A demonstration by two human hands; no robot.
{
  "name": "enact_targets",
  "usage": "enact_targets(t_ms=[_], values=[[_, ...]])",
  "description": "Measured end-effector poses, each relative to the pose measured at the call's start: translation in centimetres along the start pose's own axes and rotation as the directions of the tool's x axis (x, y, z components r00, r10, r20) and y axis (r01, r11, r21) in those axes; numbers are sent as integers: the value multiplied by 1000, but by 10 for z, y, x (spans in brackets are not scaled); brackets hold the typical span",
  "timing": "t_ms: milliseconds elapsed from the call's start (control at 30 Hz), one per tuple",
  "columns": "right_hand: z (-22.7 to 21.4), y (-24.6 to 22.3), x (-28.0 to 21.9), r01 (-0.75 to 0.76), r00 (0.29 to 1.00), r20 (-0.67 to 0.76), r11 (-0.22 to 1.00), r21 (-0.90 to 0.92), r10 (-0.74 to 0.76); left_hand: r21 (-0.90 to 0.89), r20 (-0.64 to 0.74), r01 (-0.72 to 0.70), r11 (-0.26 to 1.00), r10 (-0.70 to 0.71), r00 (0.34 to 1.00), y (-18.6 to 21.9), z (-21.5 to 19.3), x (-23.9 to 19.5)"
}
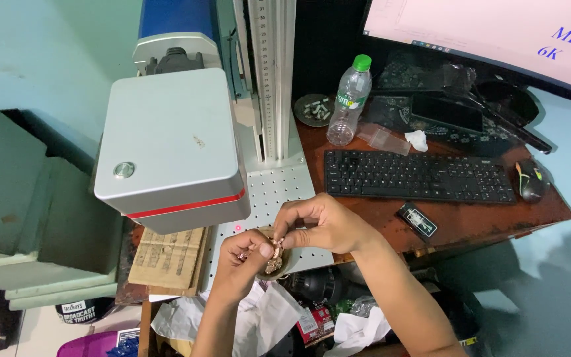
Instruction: A person is seen sorting through a pile of small jewelry charms, picking them up individually and placing them into a small metal bowl on a workbench next to a laser engraving machine.
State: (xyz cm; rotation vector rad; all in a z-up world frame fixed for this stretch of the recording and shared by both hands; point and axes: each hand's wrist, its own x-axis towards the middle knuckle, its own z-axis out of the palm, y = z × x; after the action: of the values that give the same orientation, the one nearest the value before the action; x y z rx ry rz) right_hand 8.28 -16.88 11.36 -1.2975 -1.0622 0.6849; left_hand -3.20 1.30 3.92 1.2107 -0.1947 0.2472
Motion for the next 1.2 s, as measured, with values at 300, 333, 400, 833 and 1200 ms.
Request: enact_targets(t_ms=[300,333,400,833,1200], values=[[-6,10,-1,-2,1000,21,996,92,0,-18,76,-100,995,101,992,19,17,4],[-6,11,-1,-2,1000,22,996,91,0,-18,75,-100,995,101,992,14,14,3],[-7,13,-2,-36,999,-1,994,99,37,14,38,-83,996,82,996,5,8,0],[11,9,13,-120,986,-153,922,-368,67,-745,-469,-8,667,-515,717,3,-13,33],[36,23,22,-102,957,-274,778,-620,-93,-778,-256,75,623,-424,869,7,10,28]])
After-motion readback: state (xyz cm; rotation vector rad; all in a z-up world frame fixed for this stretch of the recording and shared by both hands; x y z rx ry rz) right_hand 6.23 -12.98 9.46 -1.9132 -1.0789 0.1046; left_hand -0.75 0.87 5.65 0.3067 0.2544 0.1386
